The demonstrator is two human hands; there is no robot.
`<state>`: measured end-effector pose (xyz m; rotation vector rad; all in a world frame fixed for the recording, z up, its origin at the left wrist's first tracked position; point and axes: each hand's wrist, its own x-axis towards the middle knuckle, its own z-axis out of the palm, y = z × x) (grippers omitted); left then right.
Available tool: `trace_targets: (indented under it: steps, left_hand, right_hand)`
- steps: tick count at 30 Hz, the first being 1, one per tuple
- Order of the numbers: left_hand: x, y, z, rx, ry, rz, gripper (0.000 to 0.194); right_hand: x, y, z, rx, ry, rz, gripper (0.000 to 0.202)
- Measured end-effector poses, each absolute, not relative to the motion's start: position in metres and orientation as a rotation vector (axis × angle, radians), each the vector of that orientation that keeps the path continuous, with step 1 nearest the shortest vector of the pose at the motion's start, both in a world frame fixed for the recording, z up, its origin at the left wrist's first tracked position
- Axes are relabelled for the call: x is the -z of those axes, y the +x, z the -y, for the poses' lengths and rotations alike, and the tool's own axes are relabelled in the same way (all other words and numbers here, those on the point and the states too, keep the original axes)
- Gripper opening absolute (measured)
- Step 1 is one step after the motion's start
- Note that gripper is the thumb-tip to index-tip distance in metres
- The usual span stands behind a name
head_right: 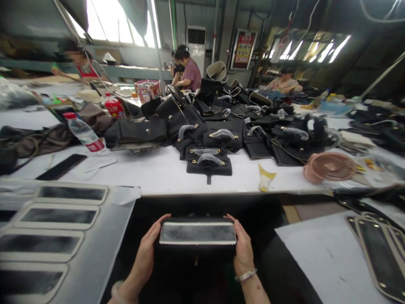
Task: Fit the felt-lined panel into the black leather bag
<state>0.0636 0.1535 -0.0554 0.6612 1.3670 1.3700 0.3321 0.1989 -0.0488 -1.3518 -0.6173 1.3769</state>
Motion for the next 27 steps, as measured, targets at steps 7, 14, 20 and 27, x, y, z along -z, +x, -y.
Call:
trace_targets:
  steps: [7,14,20,27]
  left_hand:
    - [0.046,0.062,-0.166,-1.283,0.692,-1.413,0.051]
    - [0.040,0.066,-0.166,-1.298,0.679,-1.432,0.049]
    - [0.033,0.069,-0.165,-1.324,0.668,-1.466,0.045]
    - [0.033,0.070,-0.169,-1.285,0.683,-1.472,0.045]
  right_hand:
    - [0.041,0.334,-0.210,-1.434,-1.369,0.590,0.053]
    - [0.039,0.335,-0.207,-1.428,-1.448,0.553,0.058]
    - [0.031,0.333,-0.212,-1.368,-1.562,0.622,0.060]
    - [0.032,0.340,-0.205,-1.294,-1.633,0.769,0.061]
